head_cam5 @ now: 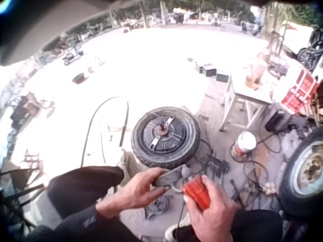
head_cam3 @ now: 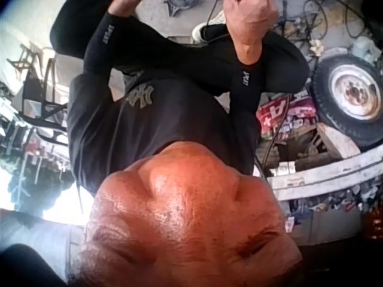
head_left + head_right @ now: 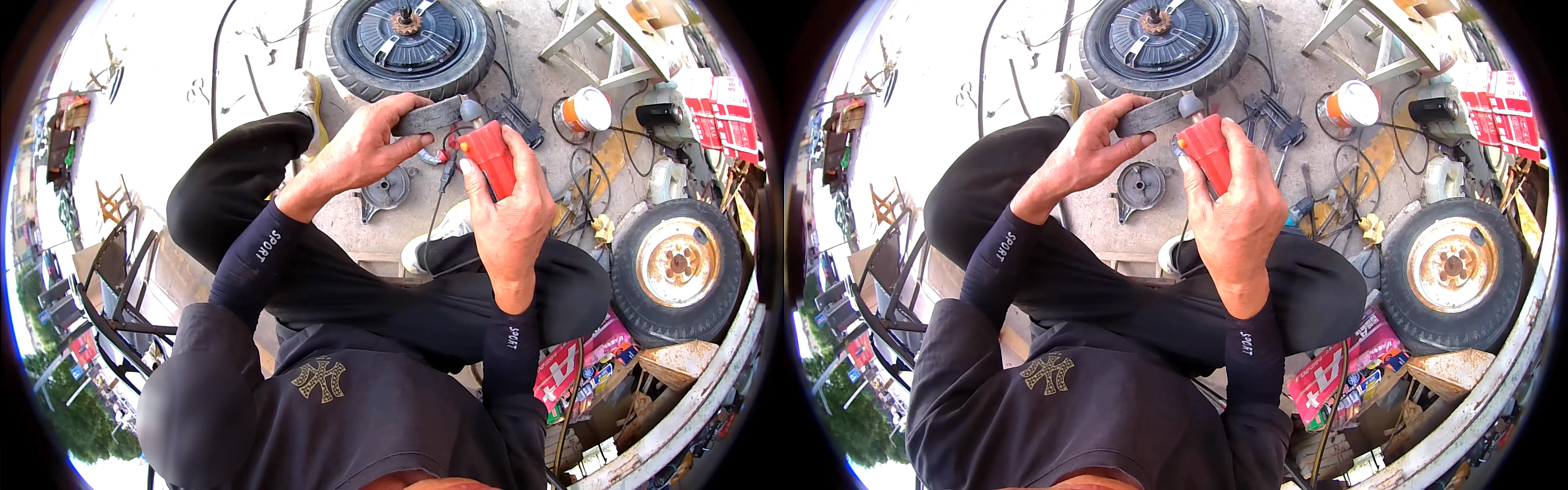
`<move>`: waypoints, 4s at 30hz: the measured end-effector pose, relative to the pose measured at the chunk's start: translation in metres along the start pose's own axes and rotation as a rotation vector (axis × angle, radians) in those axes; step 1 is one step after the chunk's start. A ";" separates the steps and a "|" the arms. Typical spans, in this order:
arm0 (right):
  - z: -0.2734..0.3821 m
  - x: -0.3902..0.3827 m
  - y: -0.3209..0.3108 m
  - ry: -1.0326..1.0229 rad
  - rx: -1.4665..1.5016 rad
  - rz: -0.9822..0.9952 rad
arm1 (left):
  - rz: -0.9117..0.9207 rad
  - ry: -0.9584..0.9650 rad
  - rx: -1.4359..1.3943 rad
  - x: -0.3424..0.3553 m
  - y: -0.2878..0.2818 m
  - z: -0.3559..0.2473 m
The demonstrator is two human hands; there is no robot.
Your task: The person sits on the ground and uses a red rotary tool to grind and smooth the edges of a metal brake shoe. They then pick up a spray can and apply lubricant to the treated metal part.
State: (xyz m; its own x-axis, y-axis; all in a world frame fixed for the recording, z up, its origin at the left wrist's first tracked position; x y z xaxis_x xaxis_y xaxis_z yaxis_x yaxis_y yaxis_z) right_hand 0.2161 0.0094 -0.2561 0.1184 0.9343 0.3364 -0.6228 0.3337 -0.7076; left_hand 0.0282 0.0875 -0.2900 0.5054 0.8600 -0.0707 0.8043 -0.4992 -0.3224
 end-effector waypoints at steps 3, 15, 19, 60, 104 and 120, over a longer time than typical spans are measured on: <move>0.012 -0.008 0.003 -0.049 0.059 0.062 | 0.015 0.007 -0.041 -0.001 0.001 0.004; -0.004 -0.002 -0.006 0.034 0.077 -0.002 | 0.021 -0.004 -0.084 0.000 -0.003 0.002; 0.000 -0.005 -0.004 0.028 0.061 -0.010 | 0.028 -0.025 -0.085 -0.002 -0.001 0.003; 0.007 -0.007 -0.001 -0.059 0.021 0.066 | 0.203 -0.092 -0.299 -0.003 0.008 0.005; 0.000 -0.005 -0.009 0.038 0.091 -0.004 | 0.111 -0.230 -0.350 -0.006 -0.001 0.011; 0.014 -0.010 0.004 -0.087 -0.010 0.036 | 0.068 0.105 -0.046 -0.003 0.004 0.003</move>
State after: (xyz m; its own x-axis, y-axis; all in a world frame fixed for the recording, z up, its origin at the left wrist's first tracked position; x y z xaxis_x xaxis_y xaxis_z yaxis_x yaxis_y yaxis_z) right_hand 0.2020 -0.0007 -0.2535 0.0282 0.9314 0.3629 -0.6179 0.3016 -0.7261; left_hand 0.0289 0.0832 -0.2943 0.5870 0.8096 0.0091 0.7795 -0.5621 -0.2765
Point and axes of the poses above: each hand's wrist, its own x-axis towards the middle knuckle, its own y-axis out of the palm, z = x × y, the point moved 4 cm from there along x, towards the middle knuckle, and after that the axes turned 5 degrees about -x, right-handed, at the moved point
